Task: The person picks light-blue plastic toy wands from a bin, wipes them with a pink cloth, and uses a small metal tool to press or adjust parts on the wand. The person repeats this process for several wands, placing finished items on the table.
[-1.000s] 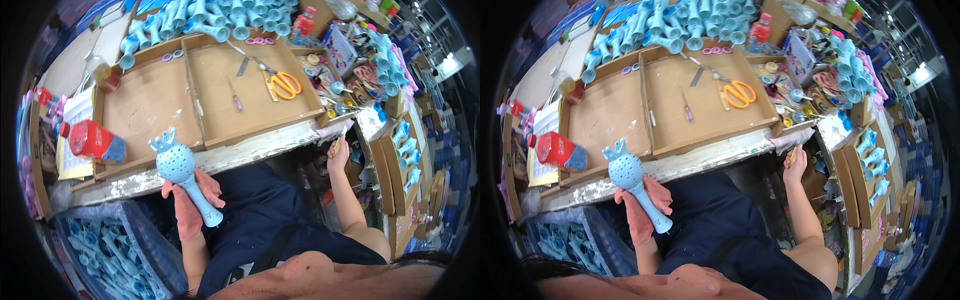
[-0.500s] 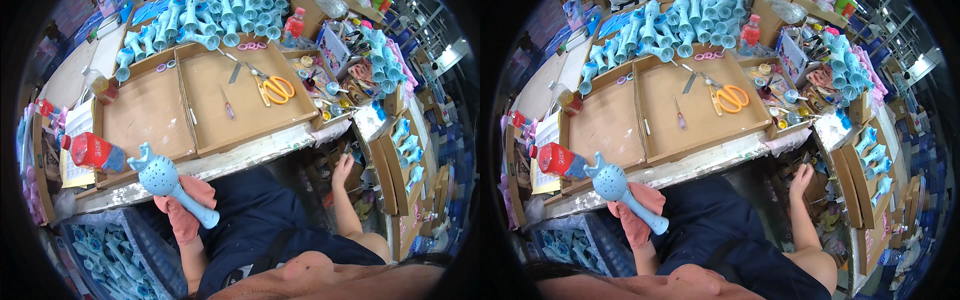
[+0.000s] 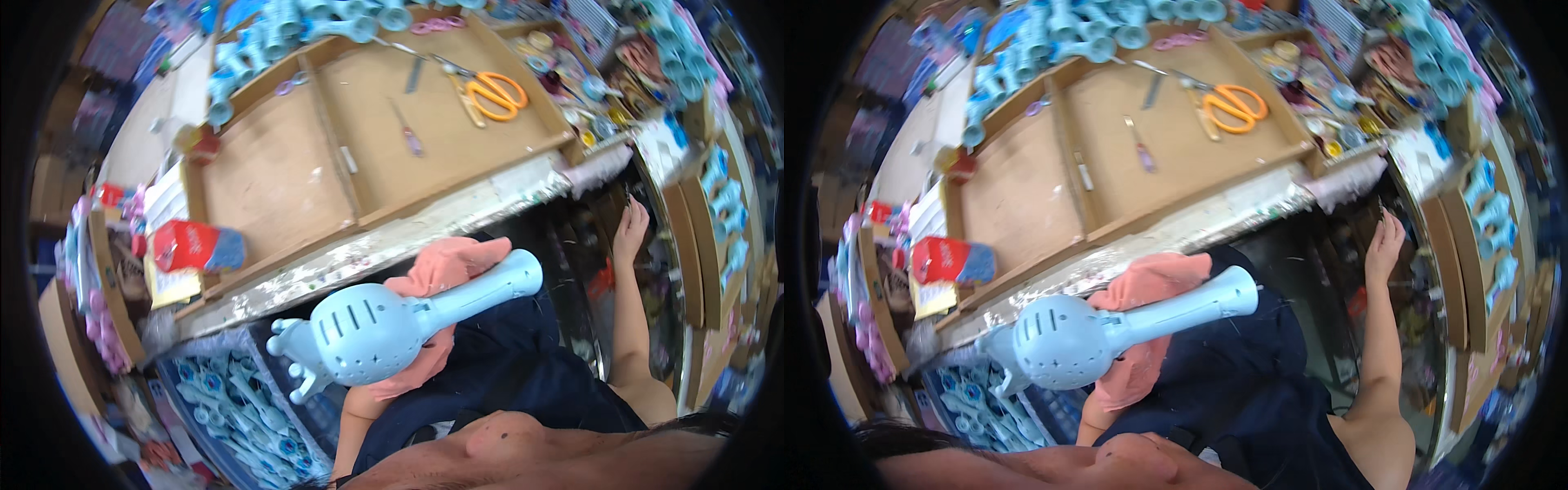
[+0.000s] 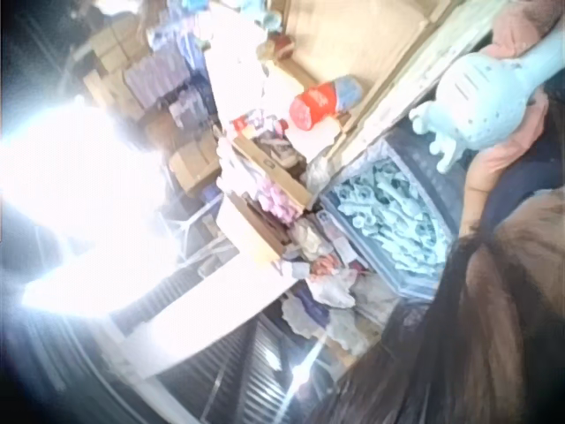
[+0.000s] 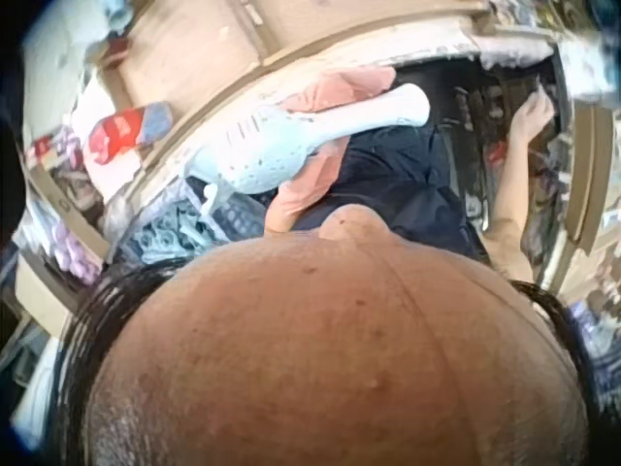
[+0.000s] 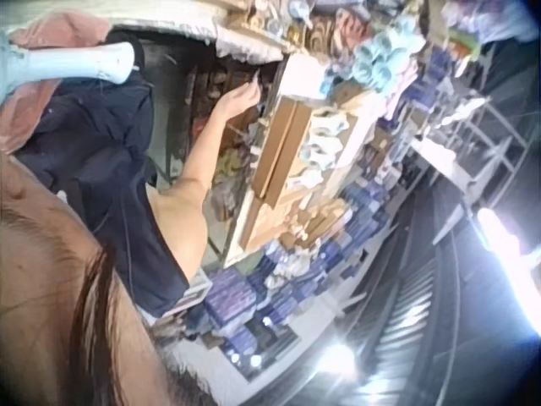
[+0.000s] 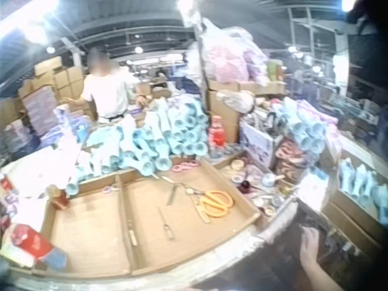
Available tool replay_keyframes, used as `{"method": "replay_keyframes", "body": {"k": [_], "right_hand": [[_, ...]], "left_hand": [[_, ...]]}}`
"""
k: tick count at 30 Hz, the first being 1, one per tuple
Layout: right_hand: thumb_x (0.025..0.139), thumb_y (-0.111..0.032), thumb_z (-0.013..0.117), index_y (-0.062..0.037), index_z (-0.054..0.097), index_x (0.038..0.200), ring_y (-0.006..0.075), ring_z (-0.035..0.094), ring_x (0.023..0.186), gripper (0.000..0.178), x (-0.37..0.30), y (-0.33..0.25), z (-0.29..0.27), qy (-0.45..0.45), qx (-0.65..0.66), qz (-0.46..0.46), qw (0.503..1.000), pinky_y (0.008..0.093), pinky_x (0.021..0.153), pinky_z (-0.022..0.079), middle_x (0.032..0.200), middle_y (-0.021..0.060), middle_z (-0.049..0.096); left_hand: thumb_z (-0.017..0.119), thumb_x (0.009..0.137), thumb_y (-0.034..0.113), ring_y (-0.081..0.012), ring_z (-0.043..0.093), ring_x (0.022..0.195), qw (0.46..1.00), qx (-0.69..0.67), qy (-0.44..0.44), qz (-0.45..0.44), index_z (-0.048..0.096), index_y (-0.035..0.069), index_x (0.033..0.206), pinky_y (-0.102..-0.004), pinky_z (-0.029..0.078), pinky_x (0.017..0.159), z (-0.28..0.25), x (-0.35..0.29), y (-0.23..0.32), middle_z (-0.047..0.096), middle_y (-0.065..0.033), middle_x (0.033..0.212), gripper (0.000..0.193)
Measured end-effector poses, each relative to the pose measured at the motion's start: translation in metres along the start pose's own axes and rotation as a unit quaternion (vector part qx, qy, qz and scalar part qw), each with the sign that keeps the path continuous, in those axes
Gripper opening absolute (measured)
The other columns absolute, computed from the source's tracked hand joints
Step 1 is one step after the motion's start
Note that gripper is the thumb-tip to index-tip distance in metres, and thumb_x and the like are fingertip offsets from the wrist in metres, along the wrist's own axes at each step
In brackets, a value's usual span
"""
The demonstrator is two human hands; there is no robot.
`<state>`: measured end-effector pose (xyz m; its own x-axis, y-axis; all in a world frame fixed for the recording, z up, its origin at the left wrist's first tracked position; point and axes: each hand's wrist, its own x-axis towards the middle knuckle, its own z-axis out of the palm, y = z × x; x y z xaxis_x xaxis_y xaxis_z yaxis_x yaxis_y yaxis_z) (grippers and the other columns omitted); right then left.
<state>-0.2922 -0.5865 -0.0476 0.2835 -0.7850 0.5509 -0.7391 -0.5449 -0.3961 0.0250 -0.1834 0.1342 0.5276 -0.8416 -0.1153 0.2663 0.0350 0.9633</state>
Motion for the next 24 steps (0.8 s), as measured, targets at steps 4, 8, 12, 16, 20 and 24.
{"method": "replay_keyframes", "body": {"k": [4, 8, 12, 16, 20, 24], "right_hand": [[0.106, -0.013, 0.056, -0.0064, 0.063, 0.135, 0.0316, 0.056, 0.123, 0.031, -0.045, 0.015, -0.049, -0.017, -0.024, 0.119, 0.992, 0.0388, 0.104, 0.046, 0.131, 0.0161, 0.057], [0.103, -0.008, 0.059, -0.0058, 0.064, 0.134, 0.0297, 0.056, 0.116, 0.031, -0.039, -0.015, -0.076, 0.037, -0.027, -0.01, 0.999, 0.0365, 0.101, 0.045, 0.124, 0.0145, 0.056], [0.097, 0.0, 0.063, -0.0081, 0.07, 0.128, 0.0267, 0.059, 0.099, 0.033, -0.001, -0.097, -0.054, -0.029, 0.107, -0.124, 0.986, 0.0371, 0.091, 0.048, 0.11, 0.0104, 0.058], [0.077, 0.001, 0.07, -0.0145, 0.073, 0.123, 0.0253, 0.059, 0.09, 0.048, 0.043, -0.193, -0.003, -0.13, 0.159, -0.382, 0.901, 0.0407, 0.084, 0.048, 0.095, 0.0029, 0.058], [0.078, -0.009, 0.072, -0.0167, 0.07, 0.125, 0.029, 0.056, 0.109, 0.047, 0.061, -0.262, 0.02, -0.111, 0.121, -0.453, 0.876, 0.0489, 0.104, 0.04, 0.109, 0.0063, 0.058], [0.078, -0.01, 0.077, -0.0092, 0.069, 0.117, 0.0308, 0.06, 0.1, 0.041, 0.025, -0.309, -0.02, -0.152, 0.286, -0.343, 0.882, 0.0466, 0.095, 0.045, 0.107, 0.0101, 0.063]], "left_hand": [[0.06, 0.1, 0.024, -0.0268, 0.057, 0.115, 0.998, 0.011, -0.056, -0.005, 0.058, 0.002, 0.122, -0.0366, 0.043, 0.105, 0.006, 0.015, 0.004, 0.062, -0.0173, 0.12, 0.031], [0.06, 0.101, 0.027, -0.0304, 0.058, 0.119, 0.996, 0.001, -0.085, -0.002, 0.059, 0.002, 0.121, -0.0397, 0.042, 0.109, 0.022, 0.032, 0.014, 0.062, -0.0214, 0.124, 0.032], [0.059, 0.102, 0.03, -0.0341, 0.059, 0.123, 0.996, -0.042, -0.075, 0.016, 0.059, 0.001, 0.121, -0.0427, 0.041, 0.112, 0.036, 0.047, 0.024, 0.063, -0.0255, 0.127, 0.034], [0.058, 0.103, 0.033, -0.0377, 0.06, 0.127, 0.984, -0.17, -0.02, 0.049, 0.06, 0.001, 0.12, -0.0458, 0.04, 0.115, 0.043, 0.049, 0.022, 0.064, -0.0296, 0.131, 0.036], [0.065, 0.095, 0.03, -0.0408, 0.067, 0.11, 0.96, -0.269, 0.051, 0.059, 0.057, 0.001, 0.105, -0.0499, 0.047, 0.106, 0.022, 0.035, 0.019, 0.069, -0.0315, 0.114, 0.032], [0.071, 0.086, 0.031, -0.0316, 0.062, 0.108, 0.966, -0.233, 0.07, 0.092, 0.058, -0.001, 0.096, -0.0445, 0.045, 0.103, 0.006, 0.031, 0.013, 0.066, -0.0256, 0.118, 0.036]]}}
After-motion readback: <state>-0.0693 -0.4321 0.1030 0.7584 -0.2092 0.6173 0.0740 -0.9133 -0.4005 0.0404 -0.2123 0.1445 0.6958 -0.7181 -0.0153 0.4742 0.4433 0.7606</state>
